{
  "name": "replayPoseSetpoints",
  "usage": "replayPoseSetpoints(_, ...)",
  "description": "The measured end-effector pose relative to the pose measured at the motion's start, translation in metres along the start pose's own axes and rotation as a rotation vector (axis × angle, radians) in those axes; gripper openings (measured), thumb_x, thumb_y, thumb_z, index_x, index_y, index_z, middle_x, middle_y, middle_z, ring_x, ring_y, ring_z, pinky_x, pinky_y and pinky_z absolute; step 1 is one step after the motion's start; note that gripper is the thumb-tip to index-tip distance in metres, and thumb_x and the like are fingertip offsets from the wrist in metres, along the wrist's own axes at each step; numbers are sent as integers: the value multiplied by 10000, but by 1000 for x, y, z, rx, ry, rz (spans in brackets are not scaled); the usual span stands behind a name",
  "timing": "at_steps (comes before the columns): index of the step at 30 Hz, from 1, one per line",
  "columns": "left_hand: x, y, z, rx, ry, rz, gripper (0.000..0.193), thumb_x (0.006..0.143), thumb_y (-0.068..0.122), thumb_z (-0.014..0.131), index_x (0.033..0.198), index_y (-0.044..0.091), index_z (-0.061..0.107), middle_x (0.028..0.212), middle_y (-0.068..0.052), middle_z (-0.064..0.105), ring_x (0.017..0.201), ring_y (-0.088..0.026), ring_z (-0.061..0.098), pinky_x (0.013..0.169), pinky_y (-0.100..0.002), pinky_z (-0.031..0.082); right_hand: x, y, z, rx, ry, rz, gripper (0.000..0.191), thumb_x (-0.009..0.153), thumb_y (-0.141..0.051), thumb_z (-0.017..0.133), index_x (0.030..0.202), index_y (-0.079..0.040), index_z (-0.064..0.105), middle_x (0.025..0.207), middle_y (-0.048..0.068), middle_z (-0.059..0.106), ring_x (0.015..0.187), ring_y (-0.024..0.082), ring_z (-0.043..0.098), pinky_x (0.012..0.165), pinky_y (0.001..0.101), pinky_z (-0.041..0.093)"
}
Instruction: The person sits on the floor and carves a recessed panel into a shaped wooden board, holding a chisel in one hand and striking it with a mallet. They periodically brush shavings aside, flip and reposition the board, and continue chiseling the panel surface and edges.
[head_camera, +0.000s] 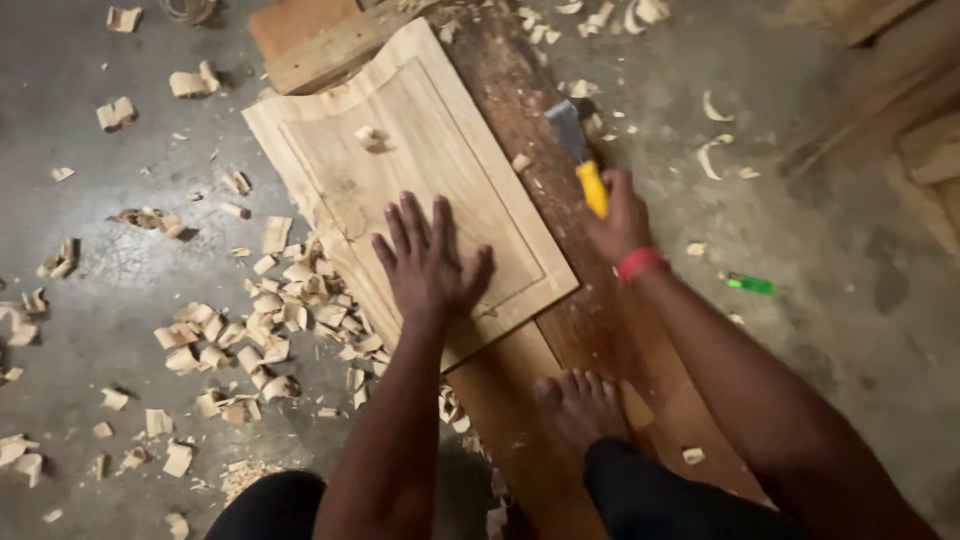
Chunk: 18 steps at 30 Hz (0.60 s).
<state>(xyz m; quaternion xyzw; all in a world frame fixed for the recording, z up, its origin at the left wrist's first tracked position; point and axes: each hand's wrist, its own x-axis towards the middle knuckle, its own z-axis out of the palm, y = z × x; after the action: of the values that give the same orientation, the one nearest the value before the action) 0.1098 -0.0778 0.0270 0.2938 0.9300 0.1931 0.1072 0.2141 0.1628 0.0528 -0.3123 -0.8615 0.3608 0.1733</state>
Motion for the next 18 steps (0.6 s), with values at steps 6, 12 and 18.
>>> replayPoseSetpoints(6, -8, 1, 0, 14, -8, 3, 936, 912, 723, 426, 1641, 164, 245, 1708, -243, 58, 1571, -447, -4, 1212, -656, -9, -171, -3, -49, 743, -136, 460, 315, 931, -153, 709, 1189, -99, 537, 828, 24, 681, 560, 87, 609, 473, 248, 503)
replayPoseSetpoints(12, 6, -4, -3, 45, -32, -3, 1027, 823, 798, 456, 1636, 209, 239, 1697, -227, 93, 1563, -431, 26, 1194, -641, 36, -261, 26, -57, 699, -56, 558, 455, 1002, -262, 595, 1428, -104, 567, 778, -2, 625, 600, 56, 549, 499, 222, 448)
replayPoseSetpoints(18, 21, -25, 1, 120, 25, 15, 1018, 834, 852, 498, 1645, 275, 286, 1721, -244, 122, 1590, -427, 52, 1238, -655, 22, -264, 61, -51, 80, 17, -29, 534, 1015, -189, 586, 1533, -89, 505, 1060, 108, 572, 890, 221, 569, 752, 331, 489)
